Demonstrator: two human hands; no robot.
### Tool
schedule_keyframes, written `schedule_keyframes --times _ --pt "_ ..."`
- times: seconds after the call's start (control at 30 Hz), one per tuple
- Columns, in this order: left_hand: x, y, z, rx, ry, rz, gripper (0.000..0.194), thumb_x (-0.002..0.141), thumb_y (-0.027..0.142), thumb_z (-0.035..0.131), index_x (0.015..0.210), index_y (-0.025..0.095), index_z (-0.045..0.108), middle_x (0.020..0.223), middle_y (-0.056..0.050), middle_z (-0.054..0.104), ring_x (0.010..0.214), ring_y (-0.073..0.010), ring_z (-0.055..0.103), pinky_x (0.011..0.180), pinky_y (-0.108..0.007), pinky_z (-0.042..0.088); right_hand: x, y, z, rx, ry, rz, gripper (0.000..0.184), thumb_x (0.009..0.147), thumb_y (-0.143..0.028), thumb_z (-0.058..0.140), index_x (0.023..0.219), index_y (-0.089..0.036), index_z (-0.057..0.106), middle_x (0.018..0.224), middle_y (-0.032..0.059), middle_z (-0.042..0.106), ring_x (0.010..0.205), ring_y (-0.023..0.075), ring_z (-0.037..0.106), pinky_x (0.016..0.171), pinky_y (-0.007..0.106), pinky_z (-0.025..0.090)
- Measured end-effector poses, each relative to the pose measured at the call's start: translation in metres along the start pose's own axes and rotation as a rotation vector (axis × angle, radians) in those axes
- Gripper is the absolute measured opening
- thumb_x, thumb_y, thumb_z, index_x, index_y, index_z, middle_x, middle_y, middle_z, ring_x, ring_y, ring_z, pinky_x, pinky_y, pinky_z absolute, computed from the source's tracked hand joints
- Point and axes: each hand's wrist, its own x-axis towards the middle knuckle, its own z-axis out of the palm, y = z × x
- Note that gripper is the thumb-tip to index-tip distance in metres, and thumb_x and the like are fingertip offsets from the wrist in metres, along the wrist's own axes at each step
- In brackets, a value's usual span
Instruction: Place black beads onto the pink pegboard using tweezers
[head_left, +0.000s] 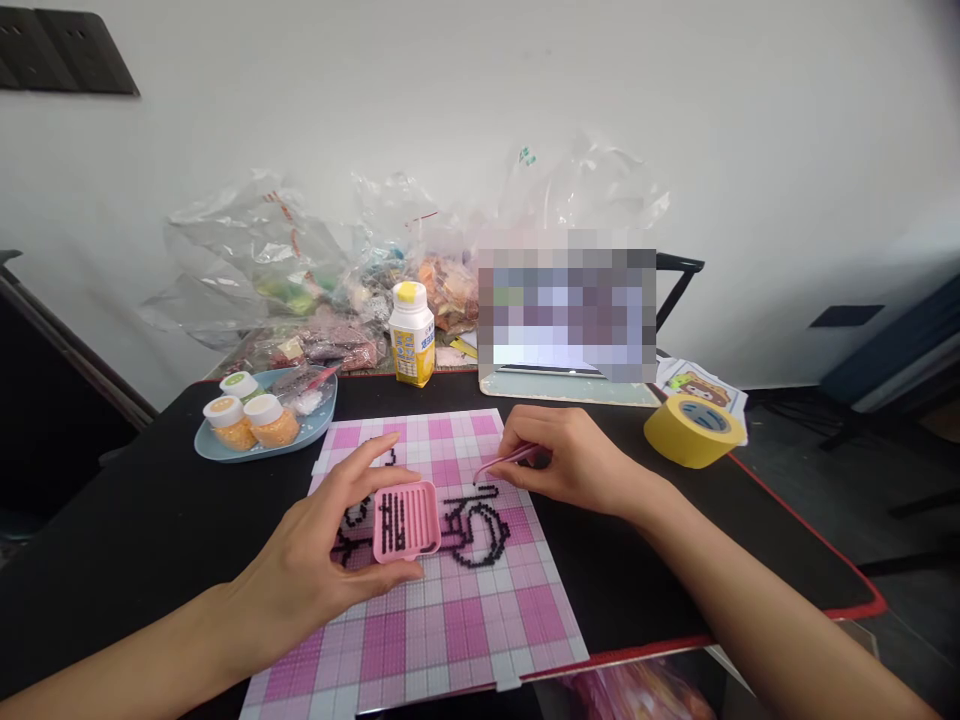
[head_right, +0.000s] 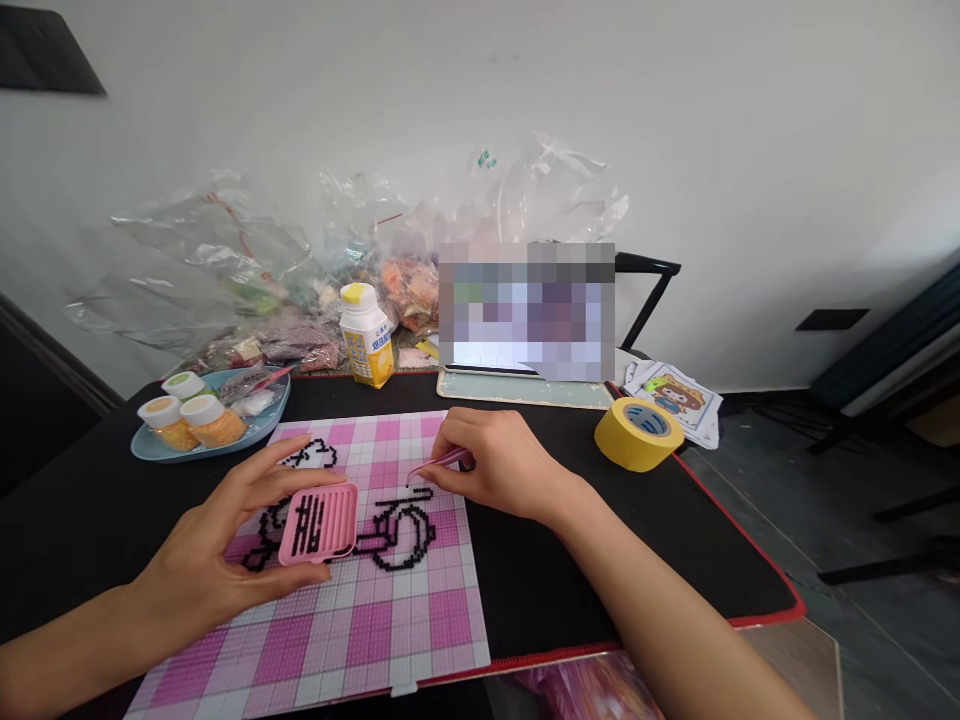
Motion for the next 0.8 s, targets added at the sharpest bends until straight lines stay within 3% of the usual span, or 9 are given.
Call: schedule_keyframes --times 0.07,0.2,0.8 --pt "0.0002 -0.0001 -0.0001 0.008 0.003 0.013 0.081 0.08 0.059 0.079 0.148 0.057 0.035 0.123 0.004 0.077 0.105 -0.0274 0.076 0.073 -0.033 0.065 -0.0002 0.0009 -0.0001 -0.008 -0.01 0.008 0.024 0.094 -0.034 0.07 0.079 -0.016 0.067 0.076 0.0017 0.065 0.065 0.0119 0.058 0.058 0.024 0.038" --pt "0.0002 -0.0005 0.0 -0.009 -0.003 0.0 0.081 0.08 0.058 0.079 0.148 0.057 0.035 0.124 0.003 0.077 0.107 -0.0273 0.075 0.065 -0.028 0.064 0.0 0.0004 -0.0004 -0.019 -0.033 0.017 0.022 0.092 -0.033 0.073 0.079 -0.017 0.068 0.075 0.0013 0.065 0.066 0.0123 0.058 0.058 0.024 0.037" --pt "-0.0001 -0.0007 -0.0001 -0.013 -0.004 0.001 0.083 0.08 0.053 0.081 0.149 0.055 0.037 0.123 0.003 0.077 0.107 -0.027 0.075 0.06 -0.025 0.062 -0.0016 0.0027 0.0007 -0.017 -0.05 -0.001 0.019 0.092 -0.031 0.072 0.081 -0.016 0.071 0.076 0.002 0.066 0.068 0.0134 0.058 0.059 0.025 0.037"
